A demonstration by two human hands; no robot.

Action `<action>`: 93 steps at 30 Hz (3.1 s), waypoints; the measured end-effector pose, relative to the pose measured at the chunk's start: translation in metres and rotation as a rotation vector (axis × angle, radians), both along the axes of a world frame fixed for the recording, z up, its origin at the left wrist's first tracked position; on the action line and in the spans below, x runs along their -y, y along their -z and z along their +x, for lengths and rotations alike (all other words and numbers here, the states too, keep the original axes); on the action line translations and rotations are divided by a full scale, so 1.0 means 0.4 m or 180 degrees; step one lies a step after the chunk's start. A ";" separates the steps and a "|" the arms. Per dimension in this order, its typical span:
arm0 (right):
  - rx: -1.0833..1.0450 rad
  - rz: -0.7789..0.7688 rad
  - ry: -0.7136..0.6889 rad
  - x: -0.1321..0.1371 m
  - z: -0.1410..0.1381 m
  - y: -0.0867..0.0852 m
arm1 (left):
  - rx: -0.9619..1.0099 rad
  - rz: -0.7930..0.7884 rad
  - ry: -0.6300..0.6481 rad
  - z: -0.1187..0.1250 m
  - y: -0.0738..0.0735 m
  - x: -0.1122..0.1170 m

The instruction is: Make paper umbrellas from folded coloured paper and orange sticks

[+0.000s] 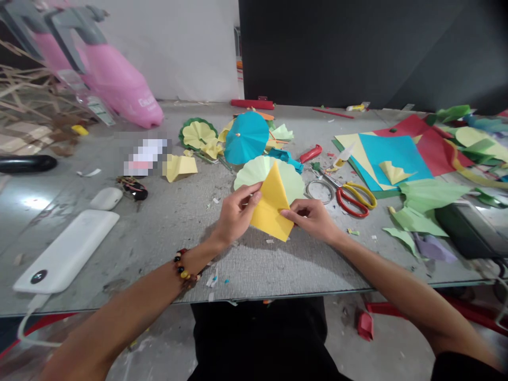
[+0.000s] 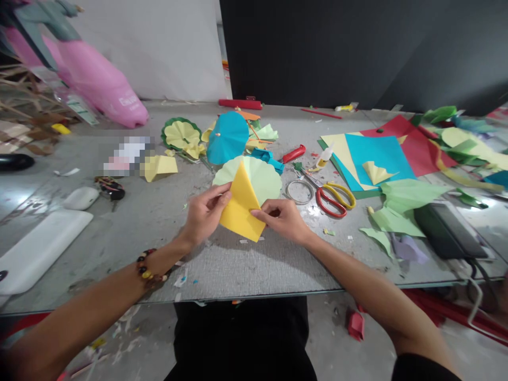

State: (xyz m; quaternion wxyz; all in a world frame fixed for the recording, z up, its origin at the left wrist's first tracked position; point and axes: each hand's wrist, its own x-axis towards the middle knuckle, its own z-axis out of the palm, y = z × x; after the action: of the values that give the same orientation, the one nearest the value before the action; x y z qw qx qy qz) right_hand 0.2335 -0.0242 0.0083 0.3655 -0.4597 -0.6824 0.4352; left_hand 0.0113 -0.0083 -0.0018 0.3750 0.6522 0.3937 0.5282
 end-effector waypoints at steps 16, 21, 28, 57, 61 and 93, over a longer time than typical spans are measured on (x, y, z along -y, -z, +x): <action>0.0302 0.0475 0.0427 0.016 -0.005 0.004 | -0.0407 -0.0130 0.1015 0.012 -0.002 0.019; 0.0095 0.0525 0.0763 0.015 -0.002 -0.008 | -0.0695 -0.0158 0.1124 0.009 0.002 0.019; 0.0231 0.0788 0.0850 0.016 0.000 -0.007 | -0.0746 -0.0185 0.1130 0.008 0.002 0.018; 0.0043 0.0626 0.0624 0.027 -0.011 0.017 | -0.0965 -0.0328 0.1025 0.034 -0.006 0.048; 0.0029 0.0615 0.0543 0.023 -0.011 0.015 | -0.1198 -0.0035 0.0801 0.029 -0.008 0.050; 0.0168 0.0345 0.0251 0.012 -0.001 -0.001 | 0.0274 0.0025 0.0104 0.000 0.010 -0.007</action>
State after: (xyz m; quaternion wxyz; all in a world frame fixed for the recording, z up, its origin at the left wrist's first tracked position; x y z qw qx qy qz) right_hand 0.2333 -0.0290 0.0086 0.3887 -0.4770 -0.6957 0.3706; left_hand 0.0113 -0.0057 -0.0058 0.3976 0.6367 0.3644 0.5512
